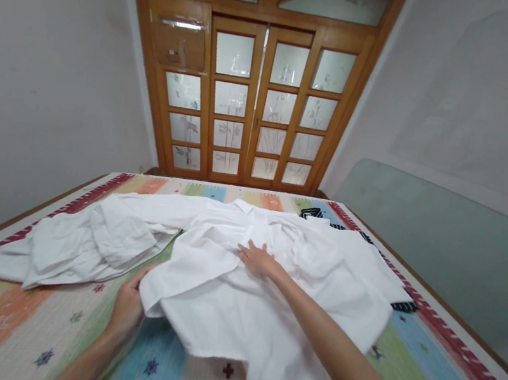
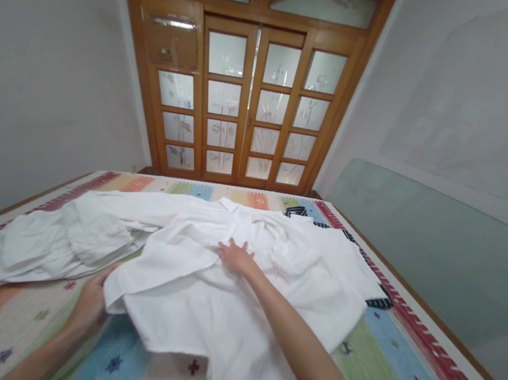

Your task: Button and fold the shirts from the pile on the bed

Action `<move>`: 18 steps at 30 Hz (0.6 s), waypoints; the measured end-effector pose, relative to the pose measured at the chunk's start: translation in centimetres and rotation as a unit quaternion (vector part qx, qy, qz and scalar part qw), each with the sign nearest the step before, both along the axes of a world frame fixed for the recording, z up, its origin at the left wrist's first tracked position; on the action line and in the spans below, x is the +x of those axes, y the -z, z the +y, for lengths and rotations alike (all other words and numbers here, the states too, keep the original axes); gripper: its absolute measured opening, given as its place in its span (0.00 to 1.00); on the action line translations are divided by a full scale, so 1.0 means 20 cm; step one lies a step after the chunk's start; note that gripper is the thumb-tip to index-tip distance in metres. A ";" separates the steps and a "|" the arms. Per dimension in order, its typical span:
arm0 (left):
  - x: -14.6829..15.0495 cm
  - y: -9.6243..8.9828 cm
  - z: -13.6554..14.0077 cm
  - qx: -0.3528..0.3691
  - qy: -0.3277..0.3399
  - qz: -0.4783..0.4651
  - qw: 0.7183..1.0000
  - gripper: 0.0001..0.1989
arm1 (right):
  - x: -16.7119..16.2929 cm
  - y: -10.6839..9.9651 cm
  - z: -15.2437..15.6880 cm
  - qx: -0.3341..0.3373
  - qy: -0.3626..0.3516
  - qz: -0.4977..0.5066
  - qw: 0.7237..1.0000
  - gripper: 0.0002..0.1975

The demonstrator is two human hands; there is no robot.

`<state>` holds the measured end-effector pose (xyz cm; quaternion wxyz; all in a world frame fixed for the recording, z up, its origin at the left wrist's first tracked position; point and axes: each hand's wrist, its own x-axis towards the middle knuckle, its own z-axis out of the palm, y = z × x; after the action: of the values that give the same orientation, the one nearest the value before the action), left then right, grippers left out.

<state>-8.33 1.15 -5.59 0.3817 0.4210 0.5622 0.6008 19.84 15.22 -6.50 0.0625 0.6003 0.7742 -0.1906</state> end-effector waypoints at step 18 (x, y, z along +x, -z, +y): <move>-0.09 0.08 -0.45 -0.147 0.026 -0.206 0.967 0.25 | -0.03 0.07 -0.24 0.251 -0.078 0.122 0.957 0.22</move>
<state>-10.10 -7.76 -7.28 0.5624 0.2416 0.5427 0.5752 19.23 10.49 -7.92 -0.1704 0.5064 0.8434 -0.0562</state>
